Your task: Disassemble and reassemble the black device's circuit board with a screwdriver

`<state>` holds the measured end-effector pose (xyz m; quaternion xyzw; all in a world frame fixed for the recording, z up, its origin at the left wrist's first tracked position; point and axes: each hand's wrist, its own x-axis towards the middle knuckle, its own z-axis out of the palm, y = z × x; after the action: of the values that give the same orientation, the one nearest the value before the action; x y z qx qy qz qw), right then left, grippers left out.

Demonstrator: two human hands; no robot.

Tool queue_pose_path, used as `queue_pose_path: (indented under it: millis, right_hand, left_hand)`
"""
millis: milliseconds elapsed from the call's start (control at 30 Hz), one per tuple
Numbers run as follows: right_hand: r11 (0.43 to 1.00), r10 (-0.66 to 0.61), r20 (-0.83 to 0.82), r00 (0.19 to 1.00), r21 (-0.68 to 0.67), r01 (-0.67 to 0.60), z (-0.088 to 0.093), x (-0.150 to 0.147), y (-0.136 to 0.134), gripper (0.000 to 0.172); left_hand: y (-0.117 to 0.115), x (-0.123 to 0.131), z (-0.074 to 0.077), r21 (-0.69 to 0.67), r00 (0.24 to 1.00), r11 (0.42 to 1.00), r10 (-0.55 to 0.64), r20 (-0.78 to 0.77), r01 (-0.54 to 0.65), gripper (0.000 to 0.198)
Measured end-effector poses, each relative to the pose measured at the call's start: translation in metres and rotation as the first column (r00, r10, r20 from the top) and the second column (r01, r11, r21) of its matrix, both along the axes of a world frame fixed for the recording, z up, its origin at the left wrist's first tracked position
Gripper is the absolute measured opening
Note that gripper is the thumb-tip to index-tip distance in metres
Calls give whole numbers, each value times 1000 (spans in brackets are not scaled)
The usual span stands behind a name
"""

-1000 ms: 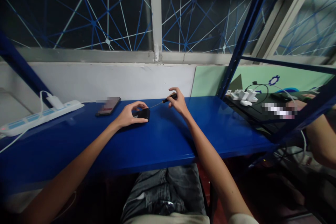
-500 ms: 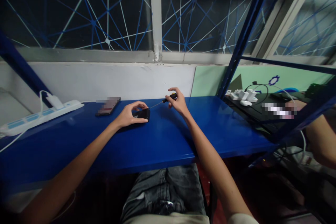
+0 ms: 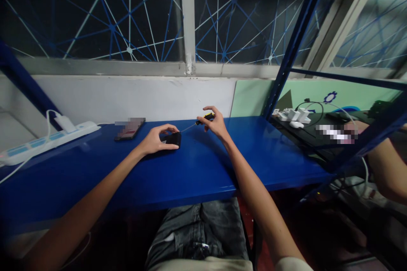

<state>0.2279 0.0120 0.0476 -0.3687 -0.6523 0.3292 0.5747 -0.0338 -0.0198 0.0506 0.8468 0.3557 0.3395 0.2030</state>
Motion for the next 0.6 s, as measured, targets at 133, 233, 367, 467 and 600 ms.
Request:
queue_pose_path:
  millis: [133, 233, 367, 467, 600]
  right_hand:
    - [1000, -6, 32, 999, -5, 6, 0, 0, -1, 51]
    - [994, 80, -18, 997, -68, -81, -2, 1, 1, 57]
    - [995, 50, -9, 999, -91, -50, -2, 4, 3, 59]
    - [994, 31, 51, 998, -102, -26, 0, 9, 4, 49]
    - [974, 139, 210, 968, -205, -95, -1, 20, 3, 43]
  left_hand:
    - [1, 0, -1, 0, 1000, 1000, -2, -7, 2, 47]
    - [2, -1, -2, -3, 1000, 1000, 0, -16, 0, 48]
    - [2, -1, -1, -13, 999, 1000, -14, -34, 14, 49]
    - [1, 0, 0, -20, 998, 999, -37, -52, 36, 49]
    - [-1, 3, -3, -27, 996, 998, -58, -72, 56, 48]
